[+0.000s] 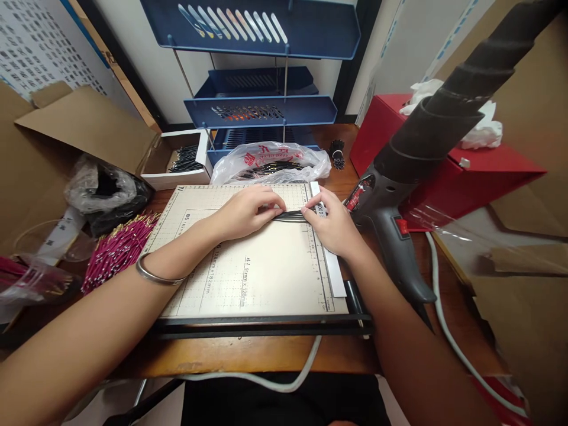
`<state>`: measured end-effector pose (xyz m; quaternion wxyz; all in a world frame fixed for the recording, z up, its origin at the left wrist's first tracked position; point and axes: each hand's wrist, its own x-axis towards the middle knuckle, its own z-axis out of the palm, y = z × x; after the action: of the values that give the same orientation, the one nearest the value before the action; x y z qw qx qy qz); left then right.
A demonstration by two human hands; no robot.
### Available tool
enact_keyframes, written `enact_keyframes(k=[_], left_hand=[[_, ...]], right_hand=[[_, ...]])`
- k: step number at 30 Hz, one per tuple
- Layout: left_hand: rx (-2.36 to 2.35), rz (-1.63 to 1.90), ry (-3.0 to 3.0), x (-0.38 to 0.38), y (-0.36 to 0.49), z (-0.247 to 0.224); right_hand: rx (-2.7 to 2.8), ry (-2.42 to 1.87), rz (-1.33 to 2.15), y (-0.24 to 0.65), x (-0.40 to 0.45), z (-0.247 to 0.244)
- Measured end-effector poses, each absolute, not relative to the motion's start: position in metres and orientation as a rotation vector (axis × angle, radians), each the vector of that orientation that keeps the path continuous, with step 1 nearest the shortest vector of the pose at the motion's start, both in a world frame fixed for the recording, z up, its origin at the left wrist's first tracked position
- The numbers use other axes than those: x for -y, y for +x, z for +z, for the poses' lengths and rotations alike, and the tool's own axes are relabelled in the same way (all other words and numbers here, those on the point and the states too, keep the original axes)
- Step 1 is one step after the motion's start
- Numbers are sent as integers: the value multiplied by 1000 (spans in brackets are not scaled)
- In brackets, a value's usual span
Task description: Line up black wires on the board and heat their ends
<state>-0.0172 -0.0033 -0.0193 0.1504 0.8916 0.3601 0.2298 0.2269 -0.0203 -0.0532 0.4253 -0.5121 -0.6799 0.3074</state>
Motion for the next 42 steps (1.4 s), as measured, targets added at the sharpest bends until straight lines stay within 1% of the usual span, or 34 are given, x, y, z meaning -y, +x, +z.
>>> enact_keyframes(k=[12,20,24,29,35,42], left_hand=[[-1104,732,2527,4,-9,-25],[-1069,750,2461,-20,17,-27],[-1090,739,2382,-26,25,-26],[-1087,733,2305,-24,25,-23],[-1111,639,2135,-28,28,-16],[-1118,603,2088,-43,33,-10]], right_hand=[[1729,-1284,761,227,20,-51],[1712,-1302,820,230,17,-54],[1549,-1286,941,230,14,-63],[1285,-1169,1044,226,5,-75],[1098,-1120,1226,222,-26,-77],[978,-1051,1216,214,-56,-84]])
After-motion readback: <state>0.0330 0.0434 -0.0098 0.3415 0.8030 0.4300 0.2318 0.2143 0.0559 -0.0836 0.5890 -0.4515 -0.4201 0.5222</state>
